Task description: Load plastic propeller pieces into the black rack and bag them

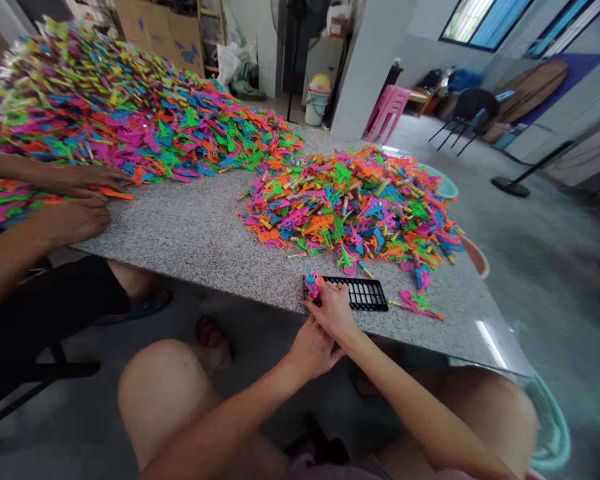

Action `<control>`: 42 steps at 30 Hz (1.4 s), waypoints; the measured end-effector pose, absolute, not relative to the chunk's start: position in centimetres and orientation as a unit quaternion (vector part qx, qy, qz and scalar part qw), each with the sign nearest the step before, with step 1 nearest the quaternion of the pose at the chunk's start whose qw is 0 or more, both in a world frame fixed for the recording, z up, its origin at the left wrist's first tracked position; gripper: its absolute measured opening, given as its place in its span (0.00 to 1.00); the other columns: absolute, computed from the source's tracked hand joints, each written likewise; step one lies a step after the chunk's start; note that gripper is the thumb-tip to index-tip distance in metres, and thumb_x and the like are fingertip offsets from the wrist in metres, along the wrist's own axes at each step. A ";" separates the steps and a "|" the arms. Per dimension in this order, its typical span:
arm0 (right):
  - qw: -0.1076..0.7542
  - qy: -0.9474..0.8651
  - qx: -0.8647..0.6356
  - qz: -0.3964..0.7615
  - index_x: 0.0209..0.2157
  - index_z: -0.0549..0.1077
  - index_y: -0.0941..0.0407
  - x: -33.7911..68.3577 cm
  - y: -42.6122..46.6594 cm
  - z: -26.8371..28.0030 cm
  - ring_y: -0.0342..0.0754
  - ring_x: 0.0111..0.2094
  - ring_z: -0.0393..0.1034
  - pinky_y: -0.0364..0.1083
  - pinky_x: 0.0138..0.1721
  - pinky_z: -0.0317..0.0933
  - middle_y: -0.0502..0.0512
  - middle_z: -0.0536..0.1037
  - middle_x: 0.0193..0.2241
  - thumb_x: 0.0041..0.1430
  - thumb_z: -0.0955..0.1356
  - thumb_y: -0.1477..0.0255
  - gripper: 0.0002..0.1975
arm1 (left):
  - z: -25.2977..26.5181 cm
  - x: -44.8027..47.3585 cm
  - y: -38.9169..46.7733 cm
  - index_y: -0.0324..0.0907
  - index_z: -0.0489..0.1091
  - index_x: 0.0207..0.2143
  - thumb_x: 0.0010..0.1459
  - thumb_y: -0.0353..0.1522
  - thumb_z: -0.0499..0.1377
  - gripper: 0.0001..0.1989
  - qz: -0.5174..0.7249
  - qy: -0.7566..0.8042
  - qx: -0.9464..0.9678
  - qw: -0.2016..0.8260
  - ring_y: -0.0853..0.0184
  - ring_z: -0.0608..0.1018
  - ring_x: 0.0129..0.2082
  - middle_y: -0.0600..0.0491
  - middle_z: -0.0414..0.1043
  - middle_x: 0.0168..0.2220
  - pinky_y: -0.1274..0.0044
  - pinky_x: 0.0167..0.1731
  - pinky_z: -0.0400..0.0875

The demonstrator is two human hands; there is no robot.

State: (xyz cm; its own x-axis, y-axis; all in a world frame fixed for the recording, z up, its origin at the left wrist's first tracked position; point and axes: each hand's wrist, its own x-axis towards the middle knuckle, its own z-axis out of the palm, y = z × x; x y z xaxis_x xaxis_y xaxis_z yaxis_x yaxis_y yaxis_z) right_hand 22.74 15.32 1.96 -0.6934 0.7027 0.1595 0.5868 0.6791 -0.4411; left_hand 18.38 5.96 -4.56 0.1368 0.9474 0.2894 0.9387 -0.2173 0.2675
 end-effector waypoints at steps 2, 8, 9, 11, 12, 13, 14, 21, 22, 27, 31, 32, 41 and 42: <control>0.170 -0.902 -0.352 0.183 0.31 0.71 0.57 22.5 14.8 2.1 0.53 0.37 0.68 0.51 0.44 0.57 0.54 0.74 0.29 0.52 0.73 0.71 0.07 | -4.6 18.4 6.0 0.32 0.59 0.62 0.63 0.45 0.54 0.32 0.195 0.628 0.753 0.007 0.49 0.62 0.64 0.36 0.64 0.60 0.57 0.63 0.48; 0.302 -0.864 -0.332 0.227 0.45 0.70 0.54 28.5 16.4 3.7 0.52 0.48 0.67 0.49 0.48 0.62 0.57 0.72 0.45 0.57 0.68 0.74 0.13 | -3.2 16.9 5.3 0.27 0.47 0.66 0.63 0.43 0.55 0.38 0.230 0.588 0.774 -0.051 0.49 0.53 0.67 0.32 0.53 0.65 0.57 0.61 0.57; 0.317 -0.859 -0.356 0.189 0.46 0.70 0.54 30.4 17.4 3.8 0.52 0.49 0.66 0.50 0.50 0.62 0.58 0.72 0.46 0.59 0.66 0.75 0.13 | -3.0 16.5 5.2 0.29 0.44 0.67 0.64 0.41 0.54 0.37 0.243 0.585 0.771 -0.066 0.51 0.52 0.68 0.34 0.51 0.66 0.59 0.61 0.57; 0.290 -0.849 -0.431 0.093 0.45 0.72 0.55 34.5 19.5 3.7 0.53 0.48 0.66 0.51 0.50 0.61 0.60 0.71 0.45 0.59 0.62 0.81 0.15 | -2.7 15.7 5.4 0.32 0.41 0.68 0.65 0.40 0.53 0.37 0.254 0.575 0.773 -0.092 0.53 0.54 0.67 0.37 0.53 0.66 0.60 0.61 0.58; 0.248 -0.852 -0.459 0.053 0.45 0.72 0.55 36.5 20.5 3.5 0.53 0.47 0.66 0.51 0.49 0.61 0.60 0.71 0.45 0.58 0.60 0.83 0.17 | -2.7 15.5 5.6 0.33 0.41 0.68 0.65 0.41 0.53 0.37 0.250 0.566 0.779 -0.102 0.53 0.55 0.67 0.37 0.54 0.66 0.61 0.61 0.59; 0.198 -0.861 -0.468 0.026 0.46 0.72 0.55 38.3 21.2 3.1 0.52 0.46 0.66 0.50 0.49 0.61 0.61 0.71 0.45 0.57 0.60 0.85 0.20 | -2.8 15.3 5.7 0.33 0.42 0.68 0.65 0.42 0.53 0.37 0.245 0.558 0.785 -0.112 0.52 0.57 0.66 0.37 0.55 0.65 0.61 0.61 0.59; 0.150 -0.877 -0.457 0.012 0.47 0.72 0.55 39.8 21.7 2.7 0.52 0.46 0.66 0.49 0.49 0.61 0.60 0.71 0.45 0.55 0.59 0.86 0.22 | -2.8 15.3 5.8 0.33 0.42 0.68 0.65 0.42 0.52 0.37 0.238 0.551 0.790 -0.121 0.52 0.58 0.66 0.37 0.56 0.65 0.61 0.60 0.59; 0.175 -0.877 -0.443 0.068 0.38 0.72 0.56 44.6 21.5 1.2 0.49 0.42 0.67 0.48 0.46 0.60 0.57 0.74 0.41 0.55 0.58 0.85 0.17 | -3.4 16.2 6.3 0.33 0.47 0.67 0.65 0.42 0.52 0.35 0.237 0.555 0.780 -0.164 0.50 0.62 0.64 0.36 0.58 0.63 0.59 0.59 0.61; 0.195 -0.847 -0.490 0.066 0.39 0.71 0.56 44.6 21.6 1.4 0.49 0.39 0.68 0.47 0.43 0.61 0.57 0.75 0.40 0.57 0.60 0.81 0.13 | -3.5 16.3 6.4 0.33 0.48 0.67 0.65 0.42 0.53 0.35 0.240 0.555 0.779 -0.164 0.49 0.61 0.64 0.36 0.58 0.63 0.58 0.59 0.60; 0.133 -0.701 -0.690 0.122 0.27 0.71 0.57 44.8 23.1 2.7 0.48 0.26 0.68 0.43 0.26 0.55 0.53 0.73 0.22 0.48 0.72 0.62 0.12 | -3.6 16.4 6.3 0.32 0.51 0.66 0.63 0.40 0.56 0.34 0.239 0.556 0.780 -0.163 0.49 0.60 0.64 0.35 0.58 0.63 0.58 0.59 0.60; 0.158 -0.661 -0.652 0.338 0.25 0.70 0.56 45.1 22.4 2.9 0.45 0.16 0.64 0.42 0.20 0.54 0.48 0.68 0.13 0.48 0.70 0.60 0.14 | -3.4 16.1 5.8 0.34 0.53 0.65 0.63 0.39 0.56 0.32 0.215 0.565 0.785 -0.136 0.51 0.59 0.65 0.38 0.57 0.64 0.60 0.60 0.60; 0.194 -0.652 -0.622 0.388 0.26 0.70 0.56 44.1 22.0 2.7 0.44 0.16 0.64 0.42 0.20 0.56 0.48 0.69 0.14 0.48 0.70 0.58 0.15 | -3.4 16.1 5.7 0.35 0.52 0.65 0.63 0.39 0.56 0.33 0.208 0.568 0.786 -0.126 0.52 0.58 0.65 0.38 0.57 0.64 0.60 0.60 0.59; 0.296 -0.768 -0.341 0.455 0.28 0.72 0.56 22.3 20.6 3.3 0.47 0.30 0.72 0.44 0.34 0.65 0.51 0.77 0.27 0.50 0.71 0.68 0.07 | -3.8 16.2 5.6 0.36 0.51 0.66 0.63 0.41 0.55 0.33 0.179 0.586 0.782 -0.112 0.53 0.57 0.66 0.39 0.57 0.64 0.62 0.61 0.56; 0.264 -0.792 -0.352 0.424 0.28 0.72 0.56 21.3 21.0 3.5 0.47 0.30 0.72 0.43 0.34 0.64 0.51 0.77 0.26 0.49 0.72 0.70 0.05 | -3.8 16.2 5.6 0.36 0.52 0.66 0.63 0.41 0.55 0.33 0.177 0.587 0.782 -0.111 0.53 0.57 0.66 0.39 0.57 0.64 0.62 0.61 0.56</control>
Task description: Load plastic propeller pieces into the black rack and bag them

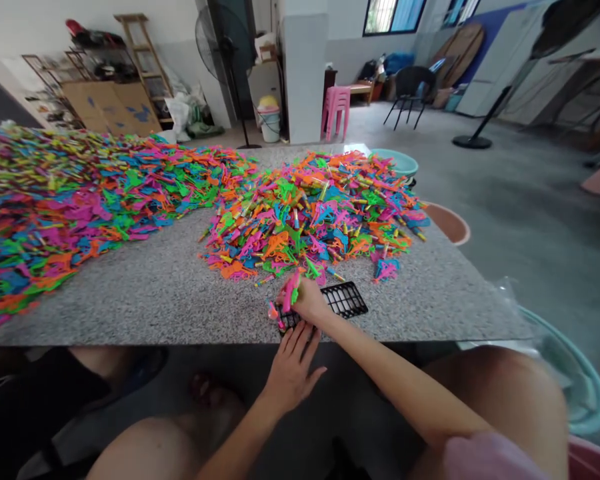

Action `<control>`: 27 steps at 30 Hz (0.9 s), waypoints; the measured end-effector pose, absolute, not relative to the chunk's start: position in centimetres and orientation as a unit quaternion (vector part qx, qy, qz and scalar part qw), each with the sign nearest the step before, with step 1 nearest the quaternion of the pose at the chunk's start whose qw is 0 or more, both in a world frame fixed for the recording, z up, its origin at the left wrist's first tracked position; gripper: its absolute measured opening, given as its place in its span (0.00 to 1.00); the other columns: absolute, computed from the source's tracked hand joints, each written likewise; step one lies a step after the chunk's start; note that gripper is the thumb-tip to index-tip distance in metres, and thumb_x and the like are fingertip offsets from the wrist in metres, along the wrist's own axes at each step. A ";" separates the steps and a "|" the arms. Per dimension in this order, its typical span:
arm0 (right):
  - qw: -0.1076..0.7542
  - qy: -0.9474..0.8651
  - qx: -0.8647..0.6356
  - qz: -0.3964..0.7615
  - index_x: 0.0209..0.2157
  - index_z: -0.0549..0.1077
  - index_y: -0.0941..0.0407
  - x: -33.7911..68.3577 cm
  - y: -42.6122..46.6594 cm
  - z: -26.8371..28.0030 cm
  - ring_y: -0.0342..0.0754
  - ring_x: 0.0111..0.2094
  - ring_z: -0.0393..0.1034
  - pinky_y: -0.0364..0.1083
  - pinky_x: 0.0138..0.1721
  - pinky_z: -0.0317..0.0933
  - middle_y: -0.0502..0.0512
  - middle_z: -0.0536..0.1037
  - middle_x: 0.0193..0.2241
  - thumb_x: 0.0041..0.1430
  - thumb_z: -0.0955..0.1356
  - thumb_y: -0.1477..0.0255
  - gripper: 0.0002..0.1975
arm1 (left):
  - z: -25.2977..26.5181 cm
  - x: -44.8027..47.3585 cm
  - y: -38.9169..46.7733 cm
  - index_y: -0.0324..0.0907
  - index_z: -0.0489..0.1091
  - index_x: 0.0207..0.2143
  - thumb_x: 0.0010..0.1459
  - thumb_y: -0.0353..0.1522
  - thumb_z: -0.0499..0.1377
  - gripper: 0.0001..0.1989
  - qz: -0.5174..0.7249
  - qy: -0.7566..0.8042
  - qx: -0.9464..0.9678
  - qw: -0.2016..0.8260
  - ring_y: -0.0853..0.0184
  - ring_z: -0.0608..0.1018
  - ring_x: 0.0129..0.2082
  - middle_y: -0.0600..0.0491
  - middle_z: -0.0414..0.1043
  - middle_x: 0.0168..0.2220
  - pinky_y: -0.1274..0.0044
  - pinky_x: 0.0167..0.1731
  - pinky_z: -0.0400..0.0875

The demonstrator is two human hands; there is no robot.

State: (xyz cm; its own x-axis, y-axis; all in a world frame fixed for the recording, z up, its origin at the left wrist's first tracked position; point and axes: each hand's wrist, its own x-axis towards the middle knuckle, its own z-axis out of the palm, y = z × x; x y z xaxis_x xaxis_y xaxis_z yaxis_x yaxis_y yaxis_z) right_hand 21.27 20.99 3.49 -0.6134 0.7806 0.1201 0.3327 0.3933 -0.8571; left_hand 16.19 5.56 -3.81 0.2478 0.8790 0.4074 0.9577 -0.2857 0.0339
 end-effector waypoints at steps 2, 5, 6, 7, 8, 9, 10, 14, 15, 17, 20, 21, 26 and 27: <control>0.197 -0.832 -0.376 0.358 0.30 0.74 0.56 20.3 21.5 3.7 0.48 0.31 0.73 0.43 0.34 0.62 0.52 0.78 0.27 0.50 0.71 0.73 0.04 | -3.8 16.2 5.5 0.37 0.53 0.66 0.63 0.41 0.55 0.33 -0.177 -0.591 -0.780 0.105 0.53 0.58 0.65 0.40 0.58 0.64 0.62 0.61 0.55; 0.130 -0.872 -0.384 0.274 0.36 0.74 0.56 20.1 21.5 4.2 0.50 0.33 0.73 0.43 0.33 0.59 0.55 0.79 0.30 0.53 0.69 0.74 0.07 | -3.8 16.4 5.4 0.39 0.55 0.65 0.61 0.41 0.55 0.32 -0.189 -0.592 -0.778 0.092 0.53 0.60 0.64 0.43 0.60 0.63 0.62 0.61 0.56; 0.116 -0.882 -0.379 0.255 0.38 0.74 0.57 20.0 21.3 4.5 0.50 0.33 0.73 0.43 0.32 0.58 0.55 0.79 0.30 0.55 0.68 0.74 0.08 | -3.8 16.4 5.5 0.39 0.56 0.64 0.61 0.42 0.55 0.32 -0.194 -0.591 -0.778 0.089 0.53 0.61 0.64 0.43 0.62 0.62 0.62 0.61 0.56; 0.104 -0.889 -0.373 0.243 0.40 0.73 0.57 20.0 21.1 4.7 0.50 0.33 0.73 0.43 0.32 0.57 0.56 0.79 0.31 0.56 0.68 0.74 0.09 | -3.8 16.4 5.5 0.39 0.58 0.63 0.60 0.42 0.56 0.31 -0.200 -0.590 -0.777 0.089 0.52 0.62 0.63 0.42 0.63 0.61 0.62 0.60 0.56; 0.096 -0.895 -0.368 0.235 0.41 0.72 0.57 20.0 21.0 4.9 0.50 0.33 0.73 0.43 0.32 0.57 0.56 0.79 0.31 0.57 0.67 0.74 0.09 | -3.9 16.4 5.5 0.38 0.60 0.61 0.59 0.42 0.56 0.30 -0.205 -0.589 -0.776 0.090 0.52 0.63 0.62 0.42 0.64 0.60 0.61 0.60 0.57; 0.090 -0.898 -0.363 0.231 0.42 0.72 0.57 20.0 20.8 5.1 0.50 0.33 0.73 0.43 0.32 0.56 0.57 0.79 0.31 0.57 0.67 0.74 0.10 | -3.9 16.4 5.5 0.38 0.62 0.60 0.59 0.42 0.57 0.29 -0.209 -0.589 -0.775 0.092 0.51 0.64 0.61 0.41 0.65 0.59 0.61 0.59 0.58; 0.086 -0.901 -0.358 0.229 0.42 0.72 0.57 20.0 20.7 5.2 0.50 0.33 0.72 0.43 0.32 0.56 0.57 0.78 0.31 0.57 0.67 0.74 0.10 | -3.8 16.4 5.5 0.38 0.63 0.59 0.58 0.41 0.57 0.29 -0.212 -0.589 -0.774 0.095 0.51 0.65 0.61 0.41 0.66 0.59 0.61 0.59 0.58; 0.093 -0.903 -0.347 0.234 0.42 0.72 0.57 20.2 20.7 5.0 0.49 0.31 0.71 0.42 0.30 0.53 0.54 0.77 0.29 0.56 0.66 0.77 0.11 | -3.8 16.6 5.7 0.38 0.62 0.59 0.58 0.39 0.58 0.29 -0.221 -0.593 -0.768 0.100 0.51 0.66 0.59 0.41 0.67 0.58 0.61 0.58 0.60; 0.097 -0.906 -0.340 0.234 0.43 0.72 0.56 20.1 20.9 4.9 0.49 0.30 0.71 0.42 0.30 0.53 0.54 0.77 0.28 0.55 0.66 0.78 0.12 | -3.8 16.7 5.7 0.37 0.62 0.59 0.57 0.39 0.58 0.29 -0.225 -0.595 -0.765 0.097 0.51 0.66 0.59 0.40 0.66 0.58 0.60 0.58 0.59; 0.103 -0.912 -0.323 0.231 0.43 0.71 0.56 19.8 21.0 4.6 0.49 0.30 0.70 0.43 0.30 0.53 0.53 0.77 0.28 0.55 0.65 0.79 0.13 | -3.7 16.9 5.8 0.37 0.62 0.60 0.56 0.39 0.58 0.30 -0.229 -0.602 -0.760 0.088 0.50 0.66 0.60 0.40 0.66 0.58 0.58 0.59 0.59; 0.103 -0.915 -0.303 0.245 0.42 0.71 0.56 19.9 20.9 4.2 0.49 0.32 0.71 0.42 0.31 0.55 0.52 0.76 0.28 0.55 0.66 0.79 0.12 | -3.7 17.0 5.9 0.38 0.61 0.60 0.55 0.39 0.59 0.31 -0.223 -0.607 -0.759 0.078 0.49 0.66 0.59 0.40 0.66 0.58 0.58 0.59 0.58; 0.111 -0.914 -0.297 0.254 0.42 0.71 0.57 20.3 20.8 4.1 0.49 0.33 0.71 0.42 0.32 0.56 0.52 0.76 0.29 0.55 0.66 0.79 0.12 | -3.7 17.0 5.9 0.38 0.61 0.60 0.55 0.39 0.59 0.31 -0.223 -0.606 -0.759 0.082 0.50 0.66 0.59 0.40 0.67 0.58 0.58 0.58 0.59; 0.231 -0.882 -0.376 0.167 0.50 0.69 0.55 25.4 22.5 3.3 0.53 0.48 0.68 0.46 0.45 0.62 0.61 0.72 0.47 0.58 0.69 0.74 0.17 | -3.7 16.5 5.9 0.38 0.55 0.64 0.55 0.37 0.59 0.35 -0.207 -0.601 -0.768 0.081 0.50 0.60 0.64 0.41 0.58 0.64 0.60 0.59 0.57; 0.221 -0.865 -0.431 0.131 0.48 0.70 0.56 26.4 23.4 3.2 0.55 0.49 0.68 0.48 0.45 0.62 0.64 0.71 0.47 0.57 0.69 0.74 0.16 | -3.6 16.4 5.9 0.38 0.53 0.65 0.55 0.36 0.59 0.37 -0.197 -0.599 -0.772 0.075 0.51 0.58 0.65 0.41 0.55 0.66 0.60 0.60 0.56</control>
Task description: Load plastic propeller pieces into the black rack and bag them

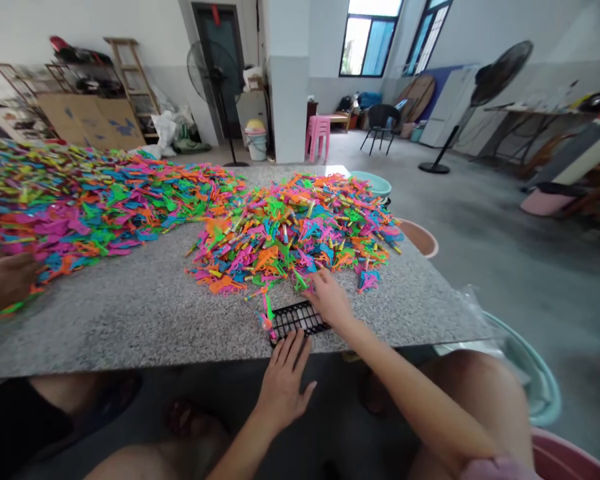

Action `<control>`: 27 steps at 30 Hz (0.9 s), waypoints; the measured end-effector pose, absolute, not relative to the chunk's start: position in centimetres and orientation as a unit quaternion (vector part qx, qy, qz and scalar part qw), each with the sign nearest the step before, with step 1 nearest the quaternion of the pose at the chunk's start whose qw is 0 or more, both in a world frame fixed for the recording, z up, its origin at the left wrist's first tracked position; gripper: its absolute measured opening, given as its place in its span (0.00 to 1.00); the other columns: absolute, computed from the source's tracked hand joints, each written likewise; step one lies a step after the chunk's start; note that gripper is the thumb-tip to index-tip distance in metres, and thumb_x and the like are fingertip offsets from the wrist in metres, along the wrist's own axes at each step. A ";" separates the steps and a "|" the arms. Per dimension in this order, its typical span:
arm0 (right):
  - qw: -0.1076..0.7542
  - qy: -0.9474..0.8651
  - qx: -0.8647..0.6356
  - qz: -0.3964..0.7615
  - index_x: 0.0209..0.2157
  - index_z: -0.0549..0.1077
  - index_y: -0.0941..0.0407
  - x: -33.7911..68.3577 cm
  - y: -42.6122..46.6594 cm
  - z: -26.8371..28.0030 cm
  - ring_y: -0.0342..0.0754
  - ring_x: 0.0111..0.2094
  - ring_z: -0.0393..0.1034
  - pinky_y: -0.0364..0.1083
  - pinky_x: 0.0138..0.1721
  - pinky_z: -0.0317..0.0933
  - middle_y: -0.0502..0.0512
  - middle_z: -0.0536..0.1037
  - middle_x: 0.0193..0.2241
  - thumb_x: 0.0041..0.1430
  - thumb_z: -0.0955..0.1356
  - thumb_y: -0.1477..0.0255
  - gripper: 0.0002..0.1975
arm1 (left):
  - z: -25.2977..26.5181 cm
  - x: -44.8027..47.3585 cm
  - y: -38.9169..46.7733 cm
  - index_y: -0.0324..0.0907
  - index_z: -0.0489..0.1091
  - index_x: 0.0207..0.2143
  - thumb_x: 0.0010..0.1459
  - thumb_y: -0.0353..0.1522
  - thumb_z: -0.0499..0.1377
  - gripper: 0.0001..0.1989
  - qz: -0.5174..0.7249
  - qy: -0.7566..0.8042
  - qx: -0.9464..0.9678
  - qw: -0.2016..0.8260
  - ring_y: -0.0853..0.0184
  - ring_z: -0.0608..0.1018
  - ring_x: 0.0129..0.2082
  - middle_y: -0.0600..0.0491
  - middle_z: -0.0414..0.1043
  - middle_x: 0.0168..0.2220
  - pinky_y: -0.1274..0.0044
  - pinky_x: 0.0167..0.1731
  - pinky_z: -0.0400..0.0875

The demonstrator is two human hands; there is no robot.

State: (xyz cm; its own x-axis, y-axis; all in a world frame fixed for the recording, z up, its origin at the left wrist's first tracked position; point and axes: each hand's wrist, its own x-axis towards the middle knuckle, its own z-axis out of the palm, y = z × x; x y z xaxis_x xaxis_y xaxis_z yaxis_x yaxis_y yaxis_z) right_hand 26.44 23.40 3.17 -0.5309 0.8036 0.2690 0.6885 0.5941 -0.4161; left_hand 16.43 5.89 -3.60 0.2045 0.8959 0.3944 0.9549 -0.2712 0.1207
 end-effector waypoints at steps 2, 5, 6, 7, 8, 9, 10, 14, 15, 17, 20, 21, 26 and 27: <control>0.159 -0.848 -0.500 0.083 0.43 0.72 0.59 28.1 25.4 3.1 0.57 0.45 0.69 0.49 0.42 0.62 0.67 0.71 0.46 0.57 0.69 0.76 0.11 | -3.4 16.3 5.9 0.38 0.49 0.67 0.55 0.35 0.59 0.39 -0.184 -0.595 -0.779 0.068 0.51 0.56 0.66 0.42 0.51 0.67 0.60 0.61 0.55; 0.105 -0.866 -0.483 0.077 0.37 0.73 0.59 29.0 27.4 3.2 0.56 0.41 0.71 0.48 0.40 0.62 0.66 0.73 0.42 0.57 0.66 0.79 0.06 | -3.1 16.2 6.0 0.37 0.47 0.67 0.55 0.35 0.59 0.40 -0.182 -0.593 -0.782 0.065 0.51 0.56 0.66 0.41 0.50 0.67 0.60 0.61 0.56; 0.120 -0.868 -0.473 0.086 0.37 0.73 0.59 29.1 27.5 3.3 0.55 0.41 0.71 0.48 0.40 0.61 0.65 0.74 0.41 0.57 0.66 0.79 0.06 | -3.0 16.3 5.9 0.37 0.47 0.67 0.56 0.35 0.59 0.40 -0.183 -0.592 -0.782 0.063 0.51 0.56 0.66 0.41 0.50 0.67 0.60 0.60 0.56; 0.145 -0.866 -0.469 0.101 0.36 0.73 0.58 29.0 27.2 3.3 0.54 0.40 0.71 0.47 0.39 0.61 0.63 0.75 0.40 0.57 0.66 0.79 0.05 | -2.9 16.3 5.8 0.37 0.47 0.67 0.56 0.35 0.59 0.40 -0.187 -0.591 -0.782 0.060 0.51 0.55 0.66 0.40 0.51 0.67 0.60 0.60 0.56; 0.173 -0.860 -0.463 0.127 0.35 0.72 0.58 28.9 26.6 3.2 0.53 0.39 0.71 0.46 0.38 0.61 0.61 0.75 0.37 0.57 0.66 0.77 0.04 | -2.8 16.4 5.7 0.36 0.47 0.67 0.57 0.35 0.59 0.39 -0.197 -0.588 -0.783 0.058 0.51 0.55 0.66 0.39 0.51 0.67 0.59 0.60 0.57; 0.201 -0.851 -0.456 0.166 0.35 0.71 0.57 28.7 25.7 3.0 0.51 0.36 0.72 0.45 0.36 0.61 0.58 0.76 0.34 0.58 0.65 0.75 0.03 | -2.8 16.5 5.5 0.35 0.48 0.66 0.58 0.35 0.58 0.38 -0.214 -0.579 -0.784 0.058 0.51 0.56 0.66 0.38 0.53 0.66 0.59 0.60 0.58; 0.225 -0.841 -0.443 0.215 0.35 0.70 0.56 28.4 24.7 2.7 0.49 0.33 0.71 0.44 0.34 0.61 0.55 0.75 0.31 0.60 0.64 0.72 0.04 | -2.7 16.6 5.4 0.35 0.50 0.65 0.58 0.35 0.58 0.35 -0.243 -0.565 -0.786 0.061 0.52 0.58 0.65 0.38 0.56 0.65 0.60 0.59 0.60; 0.280 -0.798 -0.404 0.349 0.35 0.66 0.54 27.0 20.7 0.7 0.46 0.25 0.69 0.42 0.29 0.59 0.50 0.73 0.25 0.60 0.61 0.67 0.06 | -2.4 15.8 4.8 0.39 0.61 0.54 0.57 0.32 0.61 0.22 -0.454 -0.570 -0.671 0.137 0.57 0.74 0.51 0.42 0.73 0.46 0.65 0.49 0.71; 0.288 -0.794 -0.405 0.350 0.34 0.66 0.54 26.7 20.2 0.3 0.47 0.25 0.69 0.42 0.29 0.59 0.50 0.72 0.25 0.59 0.62 0.67 0.06 | -2.2 15.3 4.9 0.39 0.63 0.51 0.56 0.33 0.63 0.21 -0.491 -0.601 -0.611 0.155 0.58 0.76 0.46 0.44 0.73 0.42 0.66 0.46 0.73; 0.296 -0.794 -0.406 0.342 0.33 0.65 0.54 26.3 19.8 -0.1 0.47 0.24 0.67 0.42 0.29 0.57 0.50 0.71 0.23 0.58 0.62 0.68 0.05 | -1.7 14.0 5.2 0.38 0.65 0.46 0.55 0.38 0.64 0.20 -0.496 -0.658 -0.544 0.158 0.59 0.77 0.39 0.46 0.73 0.37 0.67 0.41 0.74; 0.291 -0.805 -0.389 0.341 0.32 0.65 0.54 26.2 20.1 0.1 0.46 0.24 0.66 0.42 0.28 0.56 0.49 0.70 0.22 0.56 0.62 0.69 0.04 | -1.0 12.5 6.1 0.40 0.70 0.40 0.59 0.41 0.62 0.13 -0.430 -0.665 -0.599 0.119 0.63 0.78 0.33 0.50 0.74 0.31 0.71 0.37 0.74; 0.291 -0.807 -0.387 0.338 0.32 0.65 0.54 26.2 20.2 0.3 0.46 0.24 0.65 0.42 0.28 0.56 0.49 0.70 0.22 0.56 0.62 0.69 0.04 | -0.9 12.2 6.4 0.41 0.71 0.38 0.60 0.40 0.61 0.11 -0.417 -0.659 -0.616 0.113 0.63 0.78 0.32 0.51 0.75 0.30 0.71 0.37 0.74; 0.297 -0.817 -0.376 0.320 0.32 0.66 0.55 26.2 20.1 0.5 0.47 0.26 0.66 0.42 0.30 0.56 0.51 0.71 0.24 0.54 0.63 0.72 0.03 | -1.1 12.6 7.2 0.41 0.73 0.35 0.65 0.36 0.56 0.10 -0.413 -0.658 -0.619 0.110 0.65 0.78 0.30 0.51 0.75 0.28 0.73 0.36 0.73; 0.297 -0.819 -0.375 0.317 0.32 0.66 0.55 26.1 20.1 0.4 0.47 0.26 0.66 0.43 0.30 0.56 0.51 0.72 0.25 0.54 0.62 0.72 0.03 | -1.1 12.7 7.2 0.40 0.73 0.35 0.65 0.35 0.55 0.10 -0.412 -0.659 -0.619 0.110 0.65 0.78 0.30 0.51 0.75 0.29 0.73 0.35 0.74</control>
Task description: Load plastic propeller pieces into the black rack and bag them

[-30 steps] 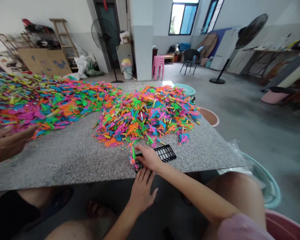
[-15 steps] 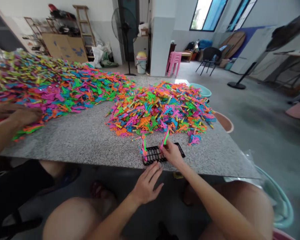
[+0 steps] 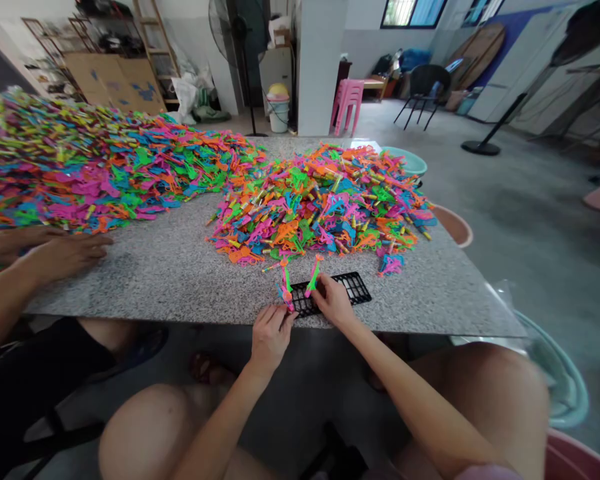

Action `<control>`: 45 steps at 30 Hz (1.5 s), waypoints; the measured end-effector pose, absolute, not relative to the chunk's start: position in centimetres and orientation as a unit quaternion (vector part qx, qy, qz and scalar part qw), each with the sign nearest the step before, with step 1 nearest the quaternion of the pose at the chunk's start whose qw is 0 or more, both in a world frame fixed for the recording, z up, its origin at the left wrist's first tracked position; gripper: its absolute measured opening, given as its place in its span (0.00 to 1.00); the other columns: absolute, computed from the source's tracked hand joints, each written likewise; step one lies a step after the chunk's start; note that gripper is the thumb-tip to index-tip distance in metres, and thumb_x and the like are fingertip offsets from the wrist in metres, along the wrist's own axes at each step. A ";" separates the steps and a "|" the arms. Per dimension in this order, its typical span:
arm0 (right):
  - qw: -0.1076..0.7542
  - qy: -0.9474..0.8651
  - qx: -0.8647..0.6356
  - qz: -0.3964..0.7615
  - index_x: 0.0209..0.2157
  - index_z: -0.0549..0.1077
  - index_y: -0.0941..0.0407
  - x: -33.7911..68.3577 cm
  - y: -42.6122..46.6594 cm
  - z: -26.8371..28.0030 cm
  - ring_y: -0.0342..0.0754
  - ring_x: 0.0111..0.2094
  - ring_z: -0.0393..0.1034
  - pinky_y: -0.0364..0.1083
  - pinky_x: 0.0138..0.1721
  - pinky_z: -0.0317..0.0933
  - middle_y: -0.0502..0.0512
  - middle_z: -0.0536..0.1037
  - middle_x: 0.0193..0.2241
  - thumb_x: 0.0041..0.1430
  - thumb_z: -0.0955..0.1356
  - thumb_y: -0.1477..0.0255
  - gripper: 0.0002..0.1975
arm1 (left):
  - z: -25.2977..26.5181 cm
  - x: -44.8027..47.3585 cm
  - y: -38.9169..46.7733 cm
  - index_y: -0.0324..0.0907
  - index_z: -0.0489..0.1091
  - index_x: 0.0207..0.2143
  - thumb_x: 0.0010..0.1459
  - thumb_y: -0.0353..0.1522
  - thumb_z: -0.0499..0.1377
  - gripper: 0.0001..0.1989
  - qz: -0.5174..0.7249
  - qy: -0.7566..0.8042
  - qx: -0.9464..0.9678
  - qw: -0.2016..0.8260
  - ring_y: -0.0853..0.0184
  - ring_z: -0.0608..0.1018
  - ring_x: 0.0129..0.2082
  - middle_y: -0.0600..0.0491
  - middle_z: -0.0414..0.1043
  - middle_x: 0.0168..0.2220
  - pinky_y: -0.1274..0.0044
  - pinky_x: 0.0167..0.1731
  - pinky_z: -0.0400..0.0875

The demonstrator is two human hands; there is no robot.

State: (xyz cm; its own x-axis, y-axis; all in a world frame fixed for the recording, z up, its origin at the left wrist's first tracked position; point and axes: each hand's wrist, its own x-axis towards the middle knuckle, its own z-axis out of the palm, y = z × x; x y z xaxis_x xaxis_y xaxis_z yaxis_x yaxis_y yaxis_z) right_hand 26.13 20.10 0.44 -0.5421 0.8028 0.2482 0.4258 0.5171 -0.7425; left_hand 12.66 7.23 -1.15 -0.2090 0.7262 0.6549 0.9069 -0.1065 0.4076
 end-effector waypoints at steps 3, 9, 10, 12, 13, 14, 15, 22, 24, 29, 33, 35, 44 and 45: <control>0.292 -0.816 -0.373 0.331 0.32 0.66 0.55 26.1 20.2 0.4 0.47 0.27 0.66 0.43 0.30 0.57 0.51 0.72 0.25 0.56 0.62 0.73 0.03 | -1.3 12.7 7.2 0.40 0.73 0.34 0.65 0.34 0.55 0.10 -0.409 -0.660 -0.621 0.107 0.65 0.77 0.31 0.50 0.75 0.29 0.73 0.35 0.74; 0.324 -0.742 -0.370 0.456 0.31 0.66 0.55 26.5 20.4 1.2 0.44 0.23 0.66 0.42 0.27 0.60 0.49 0.72 0.24 0.55 0.65 0.69 0.04 | -1.8 12.3 7.0 0.41 0.72 0.36 0.65 0.36 0.56 0.09 -0.424 -0.656 -0.616 0.099 0.66 0.77 0.31 0.52 0.74 0.30 0.74 0.35 0.74; 0.340 -0.716 -0.363 0.490 0.31 0.67 0.54 26.7 20.2 1.4 0.44 0.23 0.67 0.42 0.26 0.61 0.49 0.72 0.24 0.55 0.66 0.67 0.05 | -1.9 12.3 7.0 0.41 0.72 0.37 0.65 0.37 0.56 0.09 -0.426 -0.655 -0.616 0.096 0.65 0.78 0.31 0.52 0.74 0.31 0.74 0.35 0.74; 0.359 -0.667 -0.359 0.546 0.30 0.67 0.54 27.2 19.2 1.8 0.44 0.22 0.68 0.43 0.24 0.63 0.48 0.72 0.23 0.53 0.68 0.65 0.08 | -2.2 12.2 6.8 0.41 0.71 0.39 0.65 0.37 0.56 0.10 -0.427 -0.652 -0.620 0.087 0.64 0.78 0.34 0.51 0.75 0.33 0.73 0.36 0.75; 0.353 -0.646 -0.367 0.569 0.29 0.67 0.54 27.3 18.6 1.9 0.44 0.21 0.68 0.43 0.23 0.64 0.48 0.71 0.22 0.53 0.68 0.64 0.08 | -2.2 12.2 6.8 0.41 0.71 0.39 0.65 0.38 0.55 0.10 -0.426 -0.651 -0.623 0.082 0.64 0.78 0.35 0.50 0.75 0.34 0.72 0.37 0.75; 0.336 -0.628 -0.378 0.592 0.29 0.67 0.54 27.3 18.0 2.0 0.44 0.20 0.68 0.43 0.22 0.65 0.47 0.70 0.20 0.53 0.69 0.64 0.09 | -2.3 12.2 6.7 0.41 0.71 0.40 0.65 0.38 0.56 0.10 -0.424 -0.650 -0.625 0.077 0.63 0.78 0.36 0.50 0.75 0.34 0.72 0.37 0.75; 0.317 -0.609 -0.389 0.614 0.28 0.67 0.54 27.3 17.3 1.9 0.44 0.19 0.67 0.44 0.22 0.65 0.47 0.70 0.19 0.51 0.70 0.63 0.10 | -2.3 12.2 6.7 0.42 0.70 0.41 0.64 0.39 0.56 0.11 -0.422 -0.651 -0.627 0.072 0.63 0.78 0.36 0.50 0.75 0.35 0.72 0.38 0.75; 0.292 -0.580 -0.362 0.669 0.37 0.65 0.53 25.6 15.3 1.2 0.46 0.23 0.74 0.45 0.26 0.70 0.51 0.78 0.31 0.49 0.71 0.64 0.15 | -1.8 12.4 6.5 0.40 0.68 0.43 0.59 0.40 0.61 0.15 -0.424 -0.649 -0.630 0.033 0.60 0.76 0.38 0.48 0.73 0.36 0.70 0.39 0.74; 0.233 -0.654 -0.389 0.606 0.35 0.68 0.55 25.6 15.7 1.7 0.47 0.22 0.73 0.44 0.24 0.66 0.50 0.77 0.25 0.51 0.70 0.67 0.10 | -1.6 12.4 6.5 0.41 0.69 0.41 0.58 0.38 0.61 0.12 -0.426 -0.650 -0.629 0.021 0.60 0.76 0.38 0.49 0.73 0.36 0.70 0.38 0.74; 0.099 -0.836 -0.399 0.363 0.33 0.74 0.56 25.6 16.8 4.0 0.49 0.33 0.74 0.42 0.33 0.60 0.52 0.78 0.27 0.51 0.70 0.74 0.05 | -1.7 12.2 6.6 0.42 0.69 0.36 0.57 0.36 0.61 0.08 -0.427 -0.651 -0.628 -0.011 0.62 0.75 0.35 0.51 0.72 0.33 0.72 0.36 0.73; 0.066 -0.860 -0.402 0.307 0.45 0.72 0.55 24.6 16.0 4.3 0.49 0.36 0.74 0.42 0.36 0.58 0.54 0.79 0.33 0.54 0.70 0.72 0.15 | -1.6 12.3 6.6 0.42 0.68 0.34 0.57 0.33 0.60 0.05 -0.432 -0.660 -0.615 -0.020 0.62 0.75 0.34 0.51 0.71 0.32 0.71 0.35 0.73; 0.079 -0.855 -0.396 0.324 0.44 0.72 0.55 24.7 15.2 4.1 0.49 0.35 0.73 0.42 0.35 0.58 0.54 0.79 0.33 0.55 0.70 0.72 0.14 | -0.9 12.2 6.3 0.42 0.67 0.36 0.55 0.34 0.60 0.07 -0.434 -0.655 -0.618 -0.026 0.62 0.76 0.34 0.51 0.72 0.32 0.71 0.35 0.73; 0.217 -0.755 -0.610 0.105 0.50 0.70 0.60 37.1 25.9 4.8 0.50 0.37 0.72 0.46 0.40 0.63 0.63 0.75 0.44 0.61 0.64 0.76 0.16 | 7.2 10.8 7.2 0.43 0.64 0.54 0.54 0.38 0.64 0.26 -0.423 -0.592 -0.682 0.075 0.51 0.67 0.56 0.43 0.65 0.56 0.57 0.56 0.63; 0.189 -0.758 -0.622 0.056 0.52 0.70 0.60 38.5 28.0 5.1 0.50 0.40 0.72 0.46 0.40 0.63 0.64 0.73 0.47 0.61 0.62 0.79 0.18 | 7.6 10.9 7.9 0.45 0.67 0.51 0.55 0.38 0.64 0.22 -0.410 -0.569 -0.708 0.082 0.52 0.68 0.56 0.45 0.67 0.54 0.57 0.56 0.63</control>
State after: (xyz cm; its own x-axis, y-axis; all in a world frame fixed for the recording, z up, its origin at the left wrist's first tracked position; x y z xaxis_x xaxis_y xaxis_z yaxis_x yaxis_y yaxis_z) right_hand 38.45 28.02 5.06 -0.1545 0.9640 0.2164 0.9217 0.2195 -0.3197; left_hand 10.87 7.93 7.64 0.0152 0.7387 0.6738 0.8728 -0.3387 0.3516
